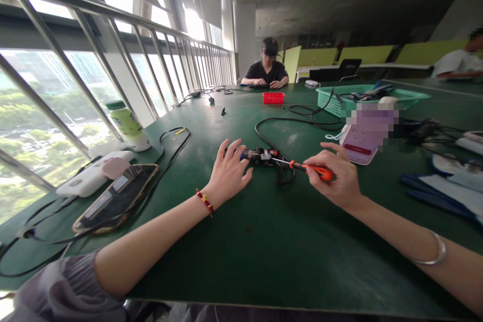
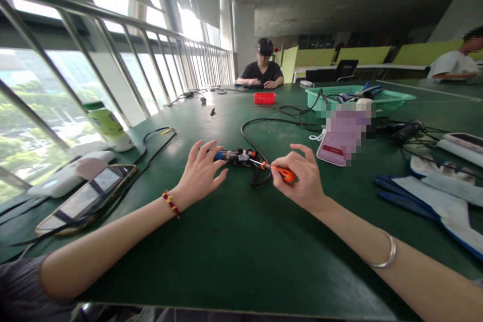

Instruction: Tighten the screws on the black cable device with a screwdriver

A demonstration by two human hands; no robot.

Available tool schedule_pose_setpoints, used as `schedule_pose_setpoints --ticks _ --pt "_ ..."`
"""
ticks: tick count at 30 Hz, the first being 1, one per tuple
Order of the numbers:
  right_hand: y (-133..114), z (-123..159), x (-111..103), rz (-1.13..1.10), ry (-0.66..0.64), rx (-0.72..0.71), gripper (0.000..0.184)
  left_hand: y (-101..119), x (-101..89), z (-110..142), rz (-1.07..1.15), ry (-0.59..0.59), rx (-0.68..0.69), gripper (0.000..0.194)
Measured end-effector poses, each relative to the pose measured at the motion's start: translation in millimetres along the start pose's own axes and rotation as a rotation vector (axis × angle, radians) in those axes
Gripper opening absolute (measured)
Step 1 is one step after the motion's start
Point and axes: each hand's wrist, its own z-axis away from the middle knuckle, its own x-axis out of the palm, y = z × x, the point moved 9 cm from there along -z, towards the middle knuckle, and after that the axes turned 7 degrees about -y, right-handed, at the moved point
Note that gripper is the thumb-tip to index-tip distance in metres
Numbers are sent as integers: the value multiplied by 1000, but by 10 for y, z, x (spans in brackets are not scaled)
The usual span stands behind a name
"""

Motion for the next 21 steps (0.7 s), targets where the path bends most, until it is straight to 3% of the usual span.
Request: schedule_pose_setpoints --ticks 10,13,17,21 --pt "-53 -24 2 11 -13 -47 13 -91 14 -7 94 -1 -66 20" --pt "-49 -23 3 19 -10 -47 13 -95 14 -21 136 -33 -40 17" --pt "-60 -24 -27 32 25 -56 19 -100 -71 -30 127 34 -16 19" --pt "-61 4 -64 58 88 -69 28 -21 21 -46 164 -53 64 16"
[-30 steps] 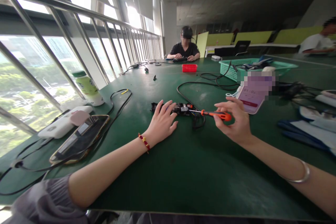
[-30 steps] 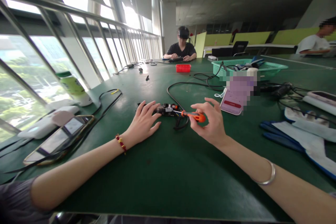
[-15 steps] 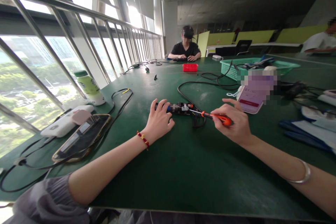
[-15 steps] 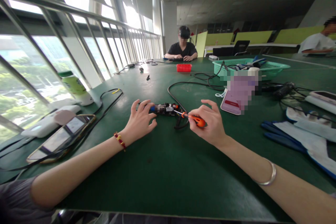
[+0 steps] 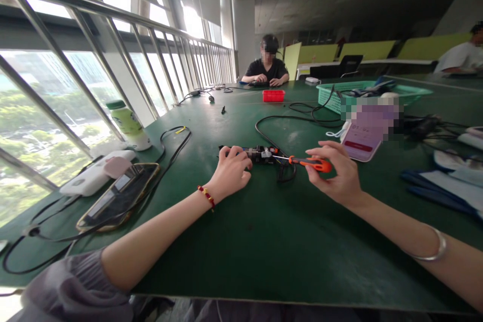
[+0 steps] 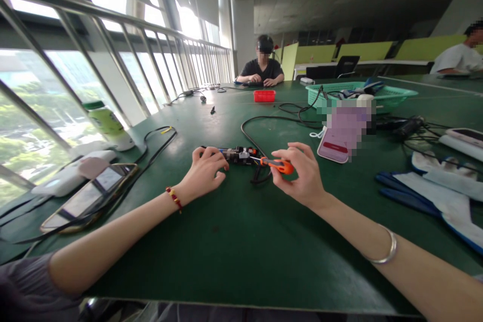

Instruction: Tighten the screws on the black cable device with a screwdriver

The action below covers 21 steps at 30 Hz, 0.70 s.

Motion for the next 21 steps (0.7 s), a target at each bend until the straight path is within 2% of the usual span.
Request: schedule_pose_setpoints --ticks 4,7,10,13,15,17,19,21 --pt "73 40 -24 -11 50 52 41 42 -35 11 -3 69 40 16" --pt "87 25 -18 -6 24 66 31 51 -6 13 7 34 60 16" --pt "74 -3 2 18 -28 60 16 139 -19 23 -29 -10 186 19" --pt "118 9 -32 9 10 105 26 122 -144 32 -81 63 179 20" --pt "150 27 -39 -13 32 134 36 81 -118 20 -61 25 131 20" --pt "158 32 -26 -23 27 142 39 90 9 10 -30 -84 134 19" --pt "140 21 -21 -12 18 131 37 114 103 10 -26 -144 151 20" --pt "100 -3 -14 11 -3 101 31 118 128 9 -29 -136 149 20"
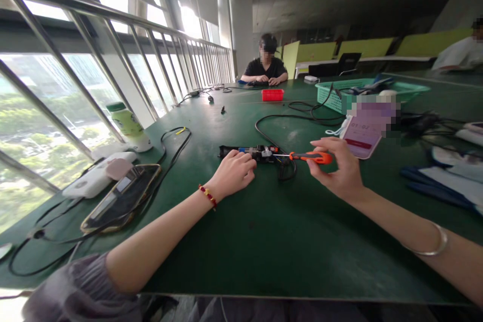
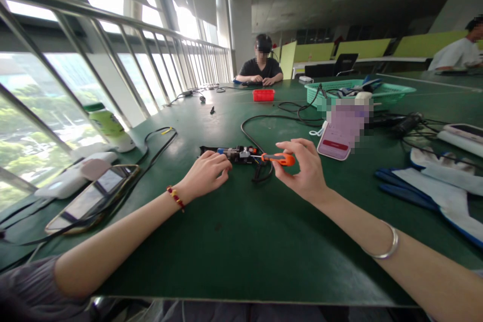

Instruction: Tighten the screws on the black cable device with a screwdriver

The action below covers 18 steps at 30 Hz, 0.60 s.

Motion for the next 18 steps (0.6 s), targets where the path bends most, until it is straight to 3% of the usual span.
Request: schedule_pose_setpoints --ticks 3,8,12,15,18 --pt "-79 -19 4 24 -17 -64 27 -15 22 7 32 23 -26 24" --pt "-138 -4 -9 35 17 -107 43 32 158 5 93 -29 -1 31" --pt "-166 -19 -10 49 10 -146 46 31 185 -1 106 -38 -8 31" --pt "-163 -65 -23 82 -32 -157 40 31 182 -5 113 -39 -10 34" --pt "-77 -121 -17 97 -109 -73 27 28 177 -12 107 -35 -17 38"
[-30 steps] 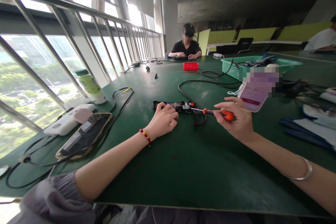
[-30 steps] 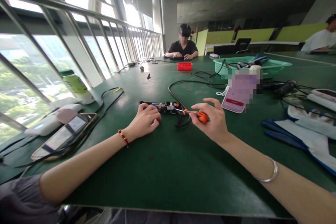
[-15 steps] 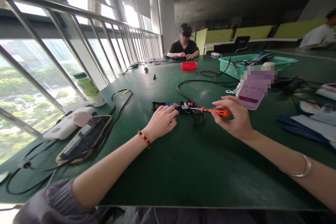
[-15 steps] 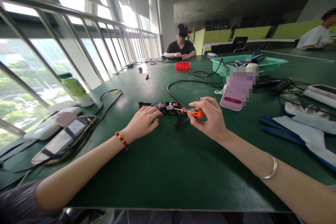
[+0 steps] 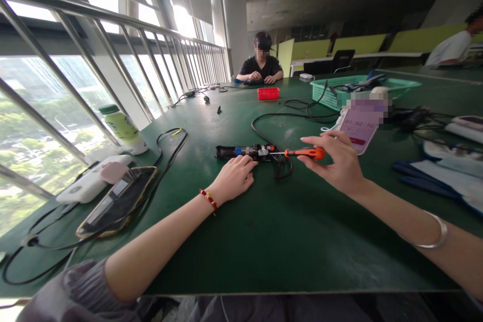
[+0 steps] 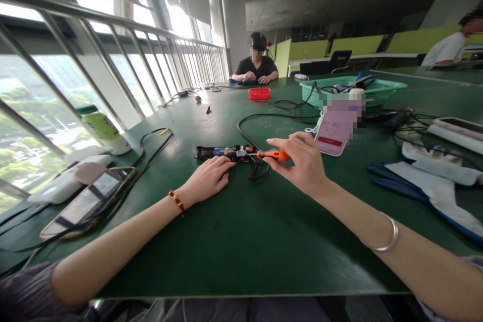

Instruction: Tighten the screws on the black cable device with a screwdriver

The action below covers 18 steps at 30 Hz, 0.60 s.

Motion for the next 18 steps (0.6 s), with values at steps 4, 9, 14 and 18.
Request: schedule_pose_setpoints --ticks 4,9,14,18 --pt "148 -20 5 -28 -44 151 23 11 8 -8 -9 -16 7 38" --pt "264 -32 13 -120 -38 263 42 -2 13 -5 -6 -24 -1 39" --pt "327 -79 110 -118 -154 309 28 -23 -3 4 30 -9 -15 39" --pt "406 -130 157 -158 -217 335 26 -7 -6 6 -8 -34 4 38"
